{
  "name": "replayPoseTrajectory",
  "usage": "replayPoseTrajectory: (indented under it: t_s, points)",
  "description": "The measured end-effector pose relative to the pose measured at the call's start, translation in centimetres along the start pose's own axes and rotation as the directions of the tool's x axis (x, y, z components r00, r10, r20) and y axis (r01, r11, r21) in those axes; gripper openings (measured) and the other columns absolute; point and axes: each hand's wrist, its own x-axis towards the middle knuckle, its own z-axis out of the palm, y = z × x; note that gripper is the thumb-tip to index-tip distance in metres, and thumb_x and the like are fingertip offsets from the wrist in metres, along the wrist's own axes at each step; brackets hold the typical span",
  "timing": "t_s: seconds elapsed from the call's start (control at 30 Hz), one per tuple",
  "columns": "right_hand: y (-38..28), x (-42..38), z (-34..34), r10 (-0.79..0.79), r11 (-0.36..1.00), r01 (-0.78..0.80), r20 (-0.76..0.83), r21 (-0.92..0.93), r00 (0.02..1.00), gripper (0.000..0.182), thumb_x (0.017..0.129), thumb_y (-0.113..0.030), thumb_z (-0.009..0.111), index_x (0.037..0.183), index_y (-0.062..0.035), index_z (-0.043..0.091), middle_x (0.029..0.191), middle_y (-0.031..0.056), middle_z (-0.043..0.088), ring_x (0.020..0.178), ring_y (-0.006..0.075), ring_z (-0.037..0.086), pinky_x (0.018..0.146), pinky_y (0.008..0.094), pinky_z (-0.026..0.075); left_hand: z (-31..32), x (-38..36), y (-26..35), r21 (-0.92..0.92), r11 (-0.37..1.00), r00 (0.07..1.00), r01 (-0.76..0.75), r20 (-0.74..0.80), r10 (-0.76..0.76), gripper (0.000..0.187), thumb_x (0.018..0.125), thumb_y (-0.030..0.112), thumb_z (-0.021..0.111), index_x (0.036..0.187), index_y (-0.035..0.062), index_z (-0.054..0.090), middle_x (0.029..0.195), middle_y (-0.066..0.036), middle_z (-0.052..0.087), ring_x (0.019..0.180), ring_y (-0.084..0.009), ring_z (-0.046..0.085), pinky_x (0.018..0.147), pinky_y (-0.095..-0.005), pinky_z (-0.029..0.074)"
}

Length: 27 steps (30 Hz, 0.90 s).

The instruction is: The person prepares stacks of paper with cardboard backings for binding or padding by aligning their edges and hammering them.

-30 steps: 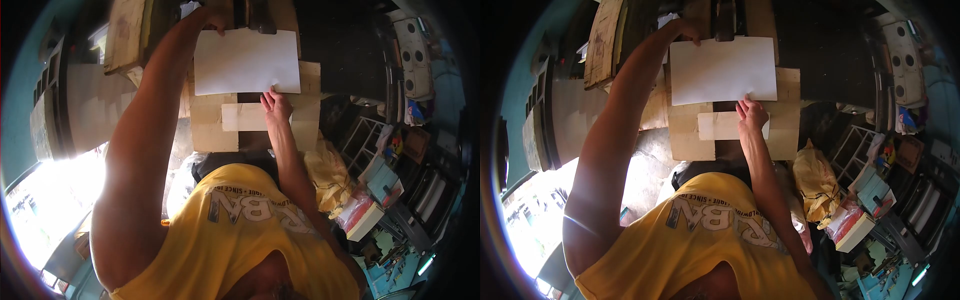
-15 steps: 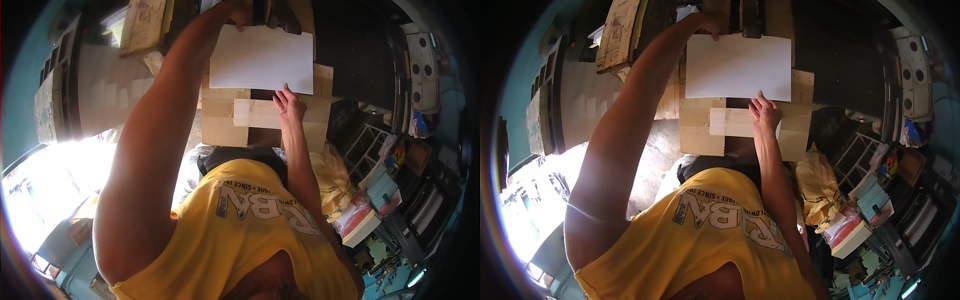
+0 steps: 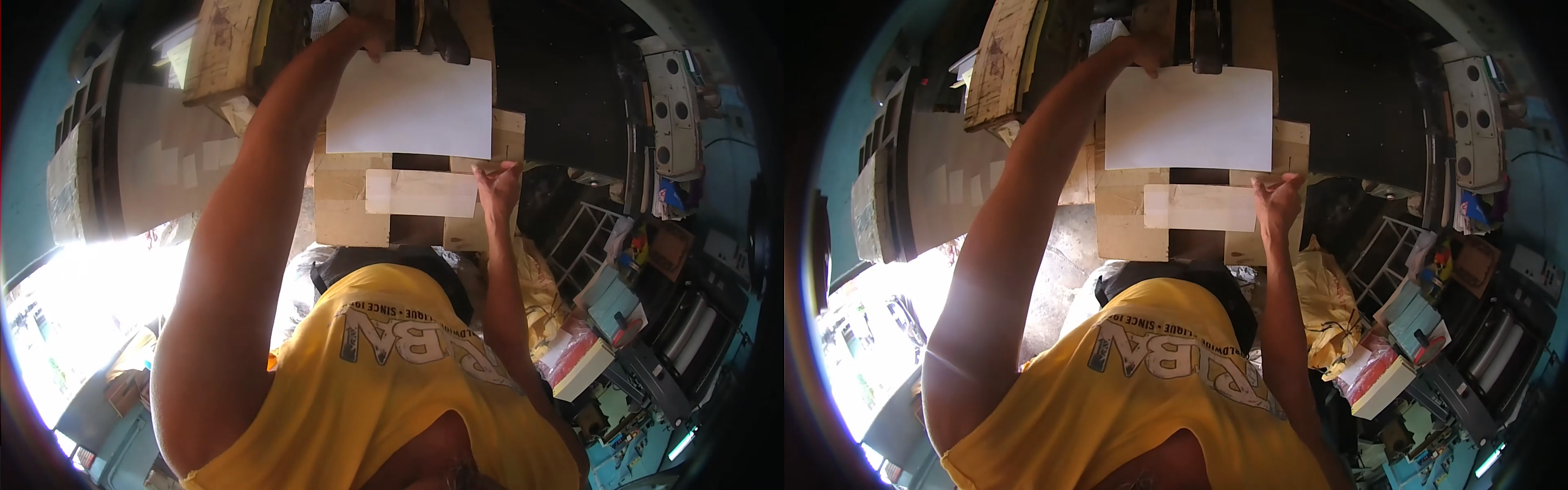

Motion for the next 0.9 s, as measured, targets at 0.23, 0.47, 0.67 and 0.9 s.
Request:
replayPoseTrajectory:
  t_s: [0.23, 0.47, 0.67, 0.9]
  points:
    - [-1.3, 1.7, -1.6, -0.429, 0.901, 0.429, 0.012, -0.065, 0.903, 0.1, 0.067, -0.019, 0.088, 0.147, -0.0048, 0.03, 0.129, 0.0205, 0.046, 0.113, 0.0311, 0.052, 0.098, 0.0433, 0.045, -3.0, -2.3, 3.1, -0.02, 0.992, 0.992, 0.124, -0.018, -0.124, 0.043, 0.064, 0.027, 0.079, 0.086, -0.0081, 0.071, 0.087, -0.022, 0.07, 0.085, -0.0346, 0.07, 0.076, -0.043, 0.056]
    - [-2.0, 2.2, -1.4, -0.481, 0.869, 0.488, 0.092, -0.081, 0.872, 0.094, 0.071, -0.022, 0.086, 0.147, -0.0044, 0.033, 0.138, 0.0218, 0.046, 0.123, 0.0387, 0.047, 0.106, 0.0464, 0.041, -5.2, -3.8, 4.5, -0.071, 0.992, 0.994, 0.101, -0.031, -0.103, 0.042, 0.063, 0.023, 0.08, 0.092, -0.0055, 0.071, 0.088, -0.021, 0.07, 0.087, -0.0342, 0.071, 0.076, -0.0424, 0.057]
    - [-1.7, 2.9, -0.5, -0.486, 0.871, 0.486, 0.017, -0.066, 0.874, 0.086, 0.075, -0.024, 0.084, 0.143, -0.0029, 0.037, 0.129, 0.02, 0.055, 0.119, 0.0377, 0.051, 0.103, 0.046, 0.043, -4.4, -3.9, 4.1, -0.074, 0.995, 0.988, 0.074, -0.129, -0.083, 0.037, 0.062, 0.02, 0.079, 0.087, -0.0054, 0.071, 0.085, -0.021, 0.071, 0.085, -0.0344, 0.071, 0.076, -0.0426, 0.057]
    - [-2.0, 4.2, 0.4, -0.499, 0.867, 0.495, -0.086, -0.061, 0.863, 0.067, 0.078, -0.016, 0.078, 0.136, -0.0026, 0.046, 0.122, 0.0178, 0.059, 0.113, 0.0369, 0.054, 0.099, 0.0464, 0.044, -4.7, -3.7, 4.3, -0.107, 0.984, 0.989, 0.145, -0.016, -0.148, 0.041, 0.062, 0.021, 0.081, 0.091, -0.0059, 0.071, 0.092, -0.022, 0.071, 0.09, -0.0346, 0.071, 0.078, -0.0429, 0.057]
